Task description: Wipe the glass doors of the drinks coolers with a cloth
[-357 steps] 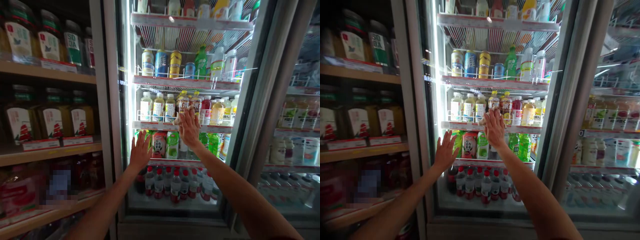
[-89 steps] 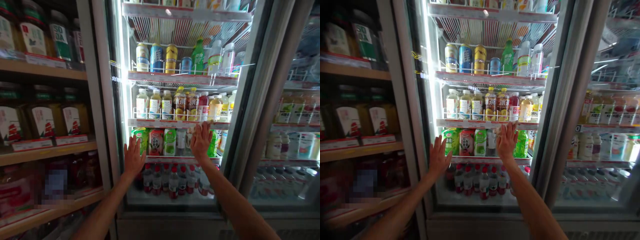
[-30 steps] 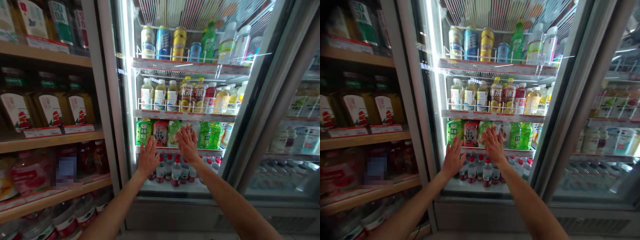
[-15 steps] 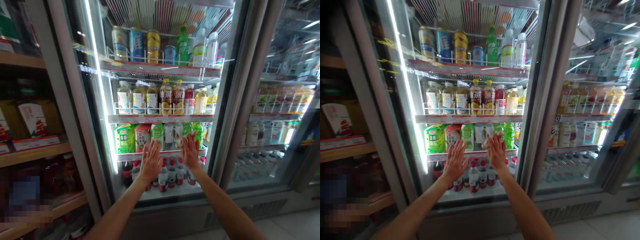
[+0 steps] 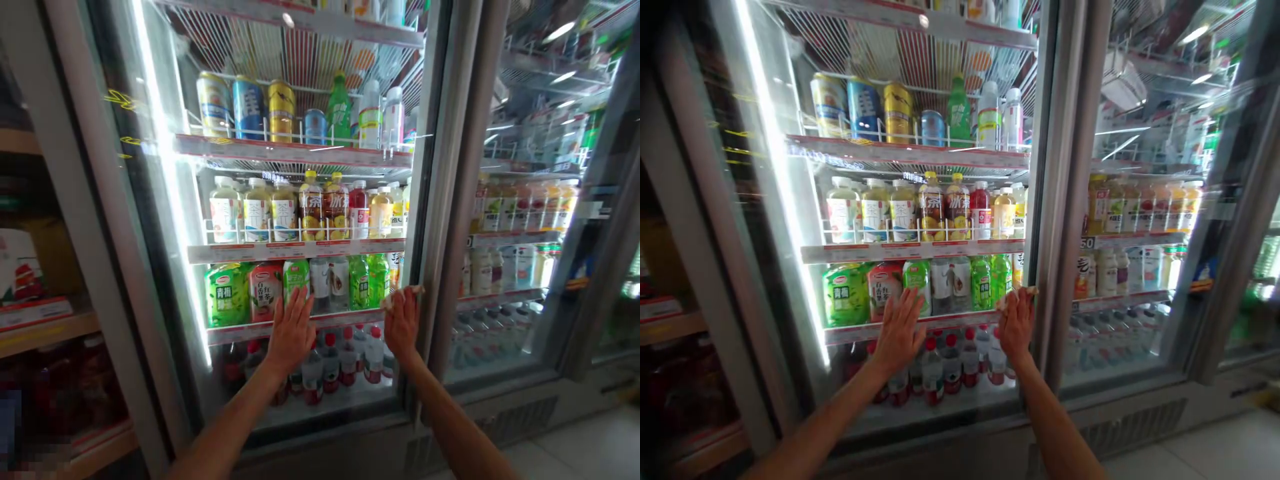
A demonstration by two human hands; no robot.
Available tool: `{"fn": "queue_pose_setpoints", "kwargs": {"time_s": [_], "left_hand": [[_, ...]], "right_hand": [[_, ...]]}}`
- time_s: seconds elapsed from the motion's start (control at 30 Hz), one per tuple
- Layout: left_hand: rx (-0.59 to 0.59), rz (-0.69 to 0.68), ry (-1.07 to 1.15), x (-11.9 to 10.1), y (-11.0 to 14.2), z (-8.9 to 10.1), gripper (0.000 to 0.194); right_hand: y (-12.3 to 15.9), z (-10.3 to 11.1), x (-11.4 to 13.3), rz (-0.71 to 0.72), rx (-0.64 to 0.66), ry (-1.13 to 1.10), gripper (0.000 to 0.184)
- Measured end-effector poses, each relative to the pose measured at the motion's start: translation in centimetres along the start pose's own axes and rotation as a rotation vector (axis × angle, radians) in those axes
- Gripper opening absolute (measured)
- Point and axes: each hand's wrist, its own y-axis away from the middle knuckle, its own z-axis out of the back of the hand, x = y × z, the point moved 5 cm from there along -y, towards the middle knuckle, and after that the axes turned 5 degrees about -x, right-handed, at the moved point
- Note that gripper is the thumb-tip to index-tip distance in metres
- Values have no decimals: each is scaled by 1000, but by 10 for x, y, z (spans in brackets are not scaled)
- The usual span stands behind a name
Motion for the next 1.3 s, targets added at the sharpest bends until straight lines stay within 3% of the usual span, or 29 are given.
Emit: {"fn": "queue_pose_setpoints", "kwargs": {"time_s": [0.07, 0.17, 0.27, 0.33, 0.4, 0.47, 0.5, 0.57, 0.63, 0.67, 0.8, 0.87, 0.93, 1.03, 1.17, 1.3], "left_hand": [[-9, -8, -6, 5, -9, 3, 63], [-53, -12, -29, 18, -32, 8, 61], [-118, -19, -60, 31, -53, 12, 62], [-141, -31, -66, 37, -60, 13, 62], [-150, -21, -63, 44, -64, 15, 62], [-164, 13, -58, 53, -68, 21, 60], [-174, 30, -58, 58, -70, 25, 60], [-195, 40, -54, 66, -75, 34, 59], [-204, 22, -24, 65, -84, 43, 59], [-209, 12, 9, 62, -89, 47, 58], [-270, -8, 273, 33, -111, 52, 56], [-312, 21, 385, 23, -118, 48, 54], [-332, 59, 412, 19, -124, 41, 53], [-330, 60, 330, 18, -138, 30, 52], [-324, 23, 106, 9, -171, 16, 52], [-315, -108, -43, 14, -191, 11, 48]], "right_hand": [[-17, -2, -9, -11, -21, 1, 59], [-75, -10, -14, -75, -109, -1, 58], [-114, -17, 15, -69, -176, -20, 59], [-117, -20, 47, 72, -113, -66, 61], [-112, -23, 71, 292, 31, -112, 62], [-117, -23, 72, 376, 107, -117, 61], [-127, -22, 63, 306, 72, -95, 60], [-153, -20, 43, 36, -73, -38, 57], [-174, -23, 47, -118, -167, -28, 57], [-181, -27, 62, -86, -160, -53, 58], [-178, -40, 159, 288, -1, -262, 69], [-169, -37, 183, 339, 19, -342, 71], [-163, -28, 182, 371, 2, -412, 73], [-160, -18, 151, 434, 0, -443, 78], [-171, -19, 101, 237, -82, -270, 70], [-178, -30, 88, 136, -140, -134, 59]]}}
